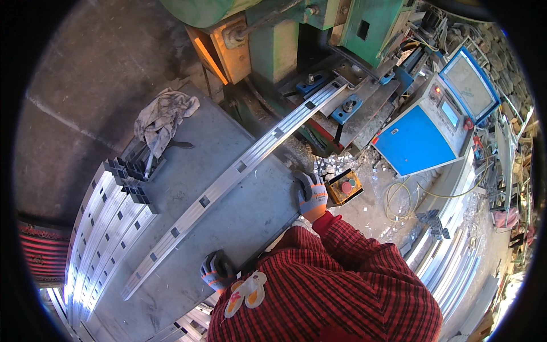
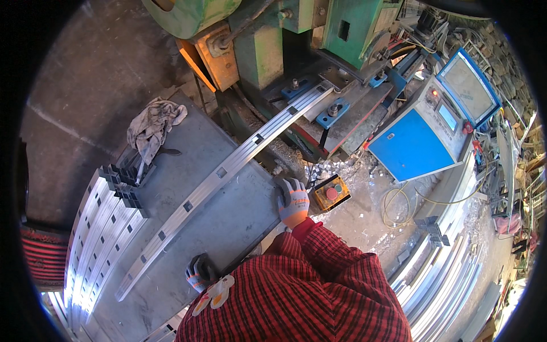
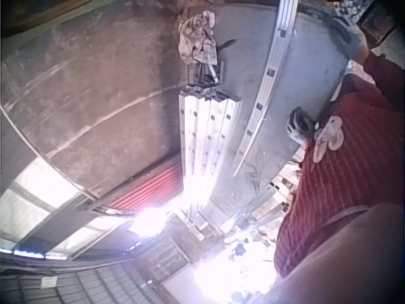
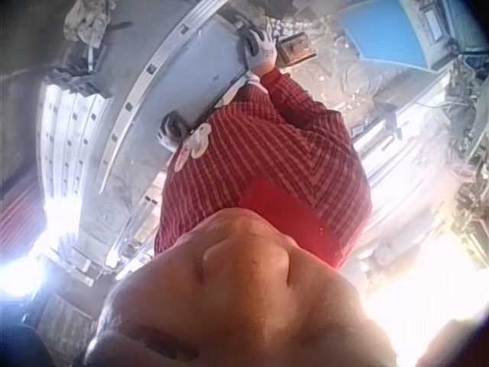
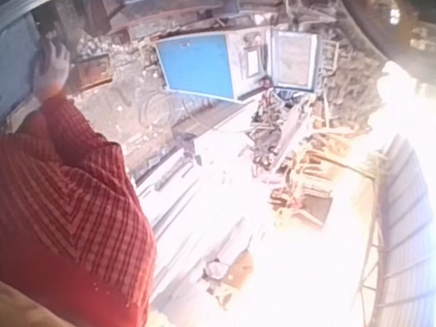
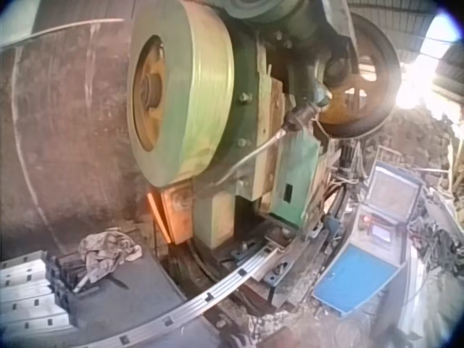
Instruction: The person measures a metal profile with a tape measure, then places it into a cutting machine and operates the controls to cut it. The person repeats this process for several profiles, stacking the cut pieces on a nearby table.
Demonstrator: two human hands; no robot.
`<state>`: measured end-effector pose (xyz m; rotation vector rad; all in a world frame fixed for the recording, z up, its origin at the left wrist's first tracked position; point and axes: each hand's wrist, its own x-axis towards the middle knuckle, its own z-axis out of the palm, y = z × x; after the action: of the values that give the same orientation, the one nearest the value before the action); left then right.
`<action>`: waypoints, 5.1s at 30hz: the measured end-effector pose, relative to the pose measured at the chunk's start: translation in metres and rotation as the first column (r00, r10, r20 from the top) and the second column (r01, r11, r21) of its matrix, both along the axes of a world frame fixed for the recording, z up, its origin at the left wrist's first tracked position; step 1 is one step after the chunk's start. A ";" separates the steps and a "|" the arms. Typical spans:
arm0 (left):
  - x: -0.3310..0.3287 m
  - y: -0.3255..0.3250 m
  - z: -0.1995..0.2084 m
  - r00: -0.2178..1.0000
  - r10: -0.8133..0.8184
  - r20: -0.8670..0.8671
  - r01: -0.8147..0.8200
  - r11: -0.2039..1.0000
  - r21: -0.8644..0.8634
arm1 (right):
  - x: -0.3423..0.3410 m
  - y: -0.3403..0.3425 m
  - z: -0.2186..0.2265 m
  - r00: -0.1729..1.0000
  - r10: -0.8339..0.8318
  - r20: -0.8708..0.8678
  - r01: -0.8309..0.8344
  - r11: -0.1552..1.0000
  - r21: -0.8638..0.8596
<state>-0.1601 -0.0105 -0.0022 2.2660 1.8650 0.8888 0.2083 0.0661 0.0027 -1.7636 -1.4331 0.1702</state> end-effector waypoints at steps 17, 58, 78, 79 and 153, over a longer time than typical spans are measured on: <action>-0.003 0.002 -0.003 0.999 -0.027 -0.029 0.028 0.999 0.019 | 0.000 0.000 0.001 1.000 -0.004 0.008 0.005 1.000 -0.024; -0.010 -0.001 -0.009 1.000 -0.024 -0.009 0.024 0.999 -0.023 | -0.002 -0.002 0.007 1.000 0.011 -0.019 -0.012 1.000 -0.010; 0.040 0.102 0.101 0.922 -0.363 0.134 0.373 0.926 -0.061 | 0.005 0.002 -0.004 1.000 -0.012 0.012 0.011 0.997 0.083; 0.043 0.113 0.098 0.933 -0.345 0.100 0.352 0.933 -0.069 | 0.006 0.004 -0.006 1.000 -0.013 0.011 0.012 0.997 0.073; -0.299 0.026 0.117 0.914 0.164 -0.370 -0.262 0.937 -0.232 | -0.024 0.108 0.042 0.932 0.209 -0.295 -0.199 0.978 0.062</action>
<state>-0.4593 0.0157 0.1146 2.1779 2.2503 0.2217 0.1844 0.1739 0.0448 -1.4856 -1.3825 0.5025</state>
